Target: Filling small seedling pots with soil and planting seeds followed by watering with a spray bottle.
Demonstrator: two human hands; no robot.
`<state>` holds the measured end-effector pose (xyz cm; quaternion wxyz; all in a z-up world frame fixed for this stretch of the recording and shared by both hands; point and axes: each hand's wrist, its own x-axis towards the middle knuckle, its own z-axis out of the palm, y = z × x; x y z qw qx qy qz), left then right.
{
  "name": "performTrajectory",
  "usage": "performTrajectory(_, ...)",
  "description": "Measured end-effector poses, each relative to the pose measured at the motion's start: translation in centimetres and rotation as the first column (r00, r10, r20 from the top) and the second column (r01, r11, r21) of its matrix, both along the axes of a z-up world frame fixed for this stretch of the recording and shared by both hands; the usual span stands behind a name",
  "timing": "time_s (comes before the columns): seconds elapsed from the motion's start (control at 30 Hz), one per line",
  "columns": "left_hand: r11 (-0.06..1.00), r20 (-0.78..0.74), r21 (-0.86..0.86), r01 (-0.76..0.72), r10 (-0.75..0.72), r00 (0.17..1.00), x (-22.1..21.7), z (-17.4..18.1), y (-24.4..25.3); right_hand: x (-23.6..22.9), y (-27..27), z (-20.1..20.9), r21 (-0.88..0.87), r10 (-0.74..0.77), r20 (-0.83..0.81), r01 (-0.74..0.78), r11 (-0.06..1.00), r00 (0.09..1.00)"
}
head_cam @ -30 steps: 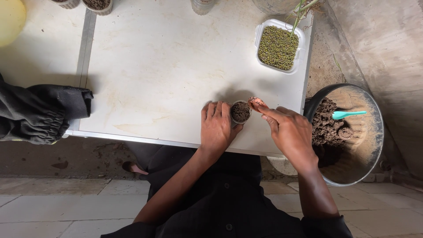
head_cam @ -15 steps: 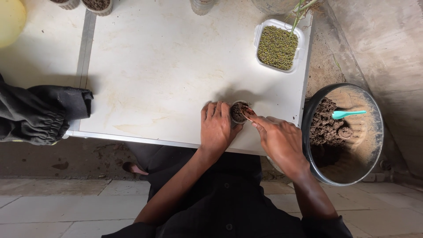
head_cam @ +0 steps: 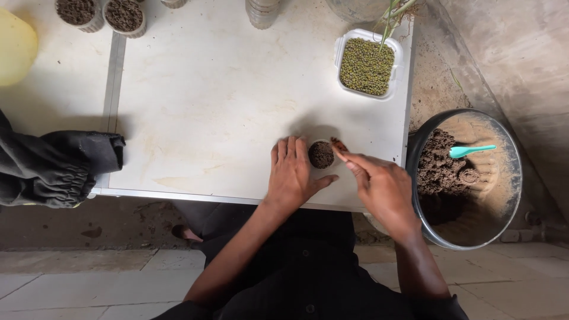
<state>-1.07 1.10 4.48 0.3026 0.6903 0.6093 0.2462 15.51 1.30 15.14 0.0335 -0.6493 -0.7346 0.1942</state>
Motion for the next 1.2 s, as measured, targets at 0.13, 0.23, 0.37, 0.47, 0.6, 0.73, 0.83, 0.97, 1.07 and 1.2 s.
performTrajectory(0.13,0.970,0.114,-0.158,0.184,-0.167,0.979,-1.3,3.1,3.5,1.2,-0.4,0.8,-0.003,-0.142,-0.216,0.145,0.989,0.966)
performTrajectory(0.23,0.953,0.060,-0.158,0.260,-0.254,0.965,-1.1,2.3,6.3,2.3,0.0,-0.1,0.099,-0.127,-0.334,0.168,0.981,0.934)
performTrajectory(0.37,0.908,0.010,-0.244,0.341,-0.349,0.937,-0.2,1.5,8.0,3.0,-0.5,-1.4,0.117,-0.128,-0.420,0.193,0.974,0.899)
performTrajectory(0.47,0.885,-0.028,-0.256,0.390,-0.410,0.912,0.4,1.4,9.1,2.9,-0.4,-1.4,0.129,-0.119,-0.456,0.198,0.972,0.882)
performTrajectory(0.6,0.868,0.020,-0.208,0.450,-0.456,0.890,0.7,0.7,9.9,3.4,-0.5,-1.9,0.150,-0.113,-0.481,0.209,0.966,0.870)
performTrajectory(0.73,0.857,0.020,-0.241,0.456,-0.465,0.885,0.7,1.2,10.2,3.6,-0.6,-2.1,0.151,-0.120,-0.500,0.223,0.963,0.857)
performTrajectory(0.83,0.864,0.151,-0.201,0.462,-0.439,0.886,0.0,2.5,9.8,4.0,-0.7,-2.7,0.139,-0.129,-0.501,0.227,0.964,0.856)
performTrajectory(0.97,0.897,0.215,-0.142,0.419,-0.386,0.897,-1.2,3.3,8.6,4.5,-1.2,-3.5,0.097,-0.142,-0.512,0.221,0.970,0.847)
performTrajectory(1.07,0.933,0.295,-0.060,0.355,-0.323,0.899,-1.7,2.4,7.6,3.9,-1.0,-3.1,0.099,-0.120,-0.488,0.191,0.977,0.865)
performTrajectory(1.2,0.965,0.279,0.044,0.258,-0.260,0.925,-2.1,1.4,6.7,3.0,-0.5,-3.2,0.102,-0.077,-0.453,0.137,0.985,0.888)
